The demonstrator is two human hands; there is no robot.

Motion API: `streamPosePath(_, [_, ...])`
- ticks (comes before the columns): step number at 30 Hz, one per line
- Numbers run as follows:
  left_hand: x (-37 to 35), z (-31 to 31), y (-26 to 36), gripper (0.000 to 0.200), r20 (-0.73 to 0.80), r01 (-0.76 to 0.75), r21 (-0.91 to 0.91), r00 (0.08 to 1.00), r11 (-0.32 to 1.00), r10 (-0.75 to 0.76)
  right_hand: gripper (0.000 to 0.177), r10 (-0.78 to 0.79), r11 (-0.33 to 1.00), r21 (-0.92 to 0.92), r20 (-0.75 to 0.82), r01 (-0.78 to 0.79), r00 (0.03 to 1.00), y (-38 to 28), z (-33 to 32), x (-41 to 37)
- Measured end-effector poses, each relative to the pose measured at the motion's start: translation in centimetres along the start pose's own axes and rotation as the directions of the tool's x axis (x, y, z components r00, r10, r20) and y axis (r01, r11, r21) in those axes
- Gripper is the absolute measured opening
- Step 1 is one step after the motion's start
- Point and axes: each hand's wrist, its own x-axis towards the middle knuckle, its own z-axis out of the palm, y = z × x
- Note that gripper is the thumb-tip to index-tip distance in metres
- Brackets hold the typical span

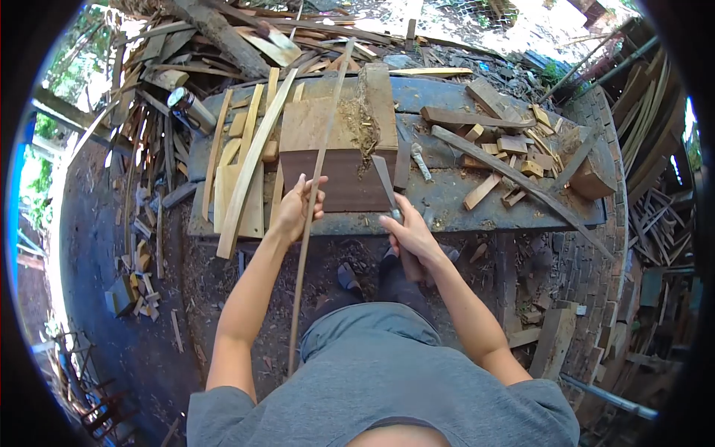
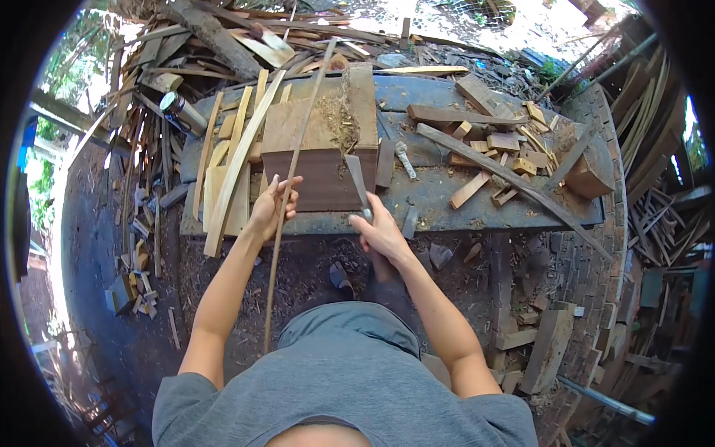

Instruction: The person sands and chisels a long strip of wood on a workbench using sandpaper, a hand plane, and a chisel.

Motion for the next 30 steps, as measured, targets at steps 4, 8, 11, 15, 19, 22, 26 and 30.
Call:
streamPosePath(4, [-1.8,-2.2,-3.9,0.045,0.251,0.101,-0.26,0.967,0.96,-0.034,0.071,0.226,0.901,0.36,0.085,-0.241,0.97,-0.9,1.4,0.8])
streamPosePath(8, [-2.7,-1.9,-5.2,0.041,0.061,0.01,-0.172,0.998,0.985,0.0,0.069,0.144,0.989,-0.048,0.04,-0.142,0.989,0.5,2.9,-0.3])
streamPosePath(11, [-1.9,-1.2,-4.7,0.038,0.061,0.026,-0.296,0.998,0.955,-0.008,0.065,0.102,0.995,0.01,0.096,-0.104,0.99,-1.9,4.1,-1.0])
streamPosePath(15, [-0.2,0.2,-3.1,0.04,0.035,0.009,-0.319,0.999,0.948,0.002,0.058,0.057,0.996,-0.082,0.175,-0.043,0.983,-1.6,6.3,-2.5])
streamPosePath(19, [0.4,0.0,-3.1,0.043,0.011,-0.044,-0.262,0.999,0.964,0.049,0.058,-0.015,0.994,-0.107,0.2,0.037,0.98,-1.7,8.0,-4.2])
streamPosePath(22, [0.3,0.0,-3.5,0.043,0.009,-0.043,-0.237,0.999,0.971,0.046,0.058,0.022,0.998,-0.066,0.105,-0.015,0.994,-1.3,8.6,-2.6])
streamPosePath(26, [-0.1,-0.1,-3.5,0.042,-0.028,-0.06,-0.143,0.998,0.988,0.056,0.058,0.017,0.999,0.041,0.09,-0.021,0.996,-1.2,8.4,0.8])
streamPosePath(30, [-0.4,-0.2,-3.8,0.041,-0.069,-0.071,-0.085,0.996,0.994,0.065,0.058,0.002,0.999,-0.036,0.119,0.003,0.993,-0.9,8.8,0.7])
